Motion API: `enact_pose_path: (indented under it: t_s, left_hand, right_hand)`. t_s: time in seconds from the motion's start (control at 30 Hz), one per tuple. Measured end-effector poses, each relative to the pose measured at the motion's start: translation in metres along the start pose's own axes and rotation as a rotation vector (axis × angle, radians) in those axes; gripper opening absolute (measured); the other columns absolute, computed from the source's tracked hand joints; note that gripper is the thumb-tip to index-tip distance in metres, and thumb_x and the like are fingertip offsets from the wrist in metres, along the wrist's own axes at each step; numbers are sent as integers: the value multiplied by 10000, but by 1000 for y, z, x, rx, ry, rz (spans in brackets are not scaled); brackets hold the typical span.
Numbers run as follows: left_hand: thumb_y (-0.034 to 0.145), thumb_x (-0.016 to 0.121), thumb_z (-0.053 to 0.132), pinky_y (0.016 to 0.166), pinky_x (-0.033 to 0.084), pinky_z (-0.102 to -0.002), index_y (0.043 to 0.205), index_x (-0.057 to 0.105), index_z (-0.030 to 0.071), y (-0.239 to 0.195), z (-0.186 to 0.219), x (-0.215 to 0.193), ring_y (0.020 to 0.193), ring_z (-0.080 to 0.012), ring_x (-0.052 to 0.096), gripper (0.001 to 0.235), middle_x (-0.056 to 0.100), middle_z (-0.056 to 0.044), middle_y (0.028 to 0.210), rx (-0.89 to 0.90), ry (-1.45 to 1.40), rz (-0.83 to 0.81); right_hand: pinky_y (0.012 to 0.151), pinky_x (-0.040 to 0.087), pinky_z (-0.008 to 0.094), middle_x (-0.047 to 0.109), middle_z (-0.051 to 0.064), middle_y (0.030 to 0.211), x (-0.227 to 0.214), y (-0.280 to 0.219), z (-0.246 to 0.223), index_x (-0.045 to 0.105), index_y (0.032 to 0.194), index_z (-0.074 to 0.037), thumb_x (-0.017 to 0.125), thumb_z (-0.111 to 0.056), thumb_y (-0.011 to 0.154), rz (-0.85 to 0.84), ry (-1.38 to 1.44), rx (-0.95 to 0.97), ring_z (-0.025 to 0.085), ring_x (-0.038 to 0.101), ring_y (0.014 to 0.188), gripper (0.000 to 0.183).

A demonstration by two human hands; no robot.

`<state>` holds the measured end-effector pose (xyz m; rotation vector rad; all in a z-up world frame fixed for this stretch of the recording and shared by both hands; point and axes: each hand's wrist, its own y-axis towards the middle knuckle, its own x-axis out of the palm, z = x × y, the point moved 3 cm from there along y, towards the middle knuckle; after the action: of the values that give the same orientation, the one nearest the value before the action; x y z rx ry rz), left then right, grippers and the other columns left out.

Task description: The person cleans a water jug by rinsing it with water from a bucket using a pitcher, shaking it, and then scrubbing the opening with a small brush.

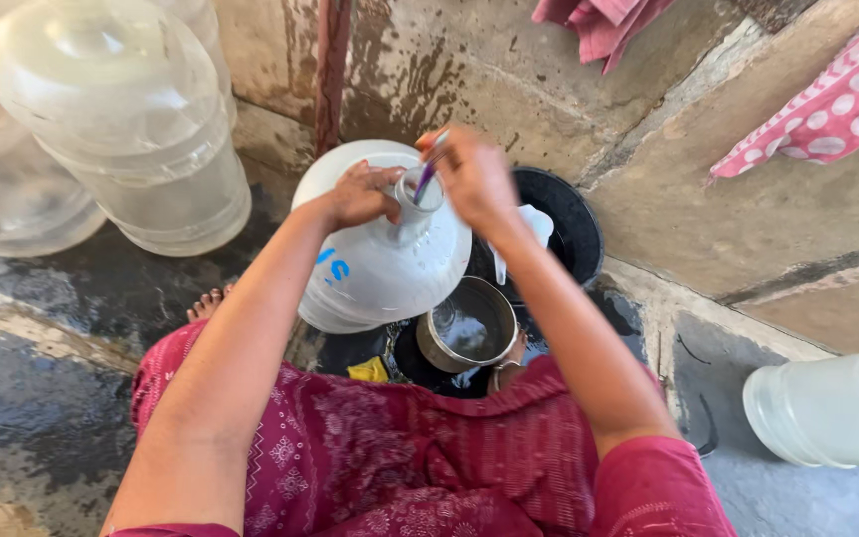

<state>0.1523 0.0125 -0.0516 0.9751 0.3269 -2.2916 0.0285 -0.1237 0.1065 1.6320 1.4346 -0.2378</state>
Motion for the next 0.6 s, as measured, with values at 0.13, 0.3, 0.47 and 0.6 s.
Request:
enact_pose_path:
  t_s: [0.13, 0.3, 0.47, 0.6]
  left_hand:
    - [678, 724, 353, 1256, 77, -429, 1495, 497, 184, 16, 5, -1, 1484, -300, 321, 865, 495, -148, 1529, 4, 10, 50]
    - [669, 706, 356, 1276, 70, -425, 1485, 500, 163, 7, 14, 0, 1497, -262, 350, 864, 494, -124, 1542, 11, -2, 46]
    - [680, 684, 334, 1298, 77, -407, 1509, 524, 217, -4, 19, -5, 1510, -333, 294, 852, 534, -111, 1523, -109, 12, -2]
    - [694, 730, 367, 1243, 66, -411, 1511, 438, 150, -9, 22, -11, 1513, -329, 252, 894, 435, -173, 1552, -22, 16, 69]
  right_hand:
    - [700, 540, 368, 741, 128, 895, 13, 5, 15, 726, 1024, -52, 583, -254, 1042, 30, -116, 50, 214, 711, 807, 248]
    - [595, 475, 340, 685, 62, 734, -40, 22, 14, 723, 971, -56, 532, -309, 1121, 238, -18, 55, 152, 607, 631, 352]
    - [611, 527, 293, 755, 53, 812, -12, 6, 5, 742, 999, -64, 587, -296, 1118, 249, -46, -59, 106, 690, 681, 304]
    - [533, 469, 317, 731, 72, 679, 16, 5, 17, 775, 859, -78, 656, -331, 1031, 126, -97, 275, 131, 624, 553, 328]
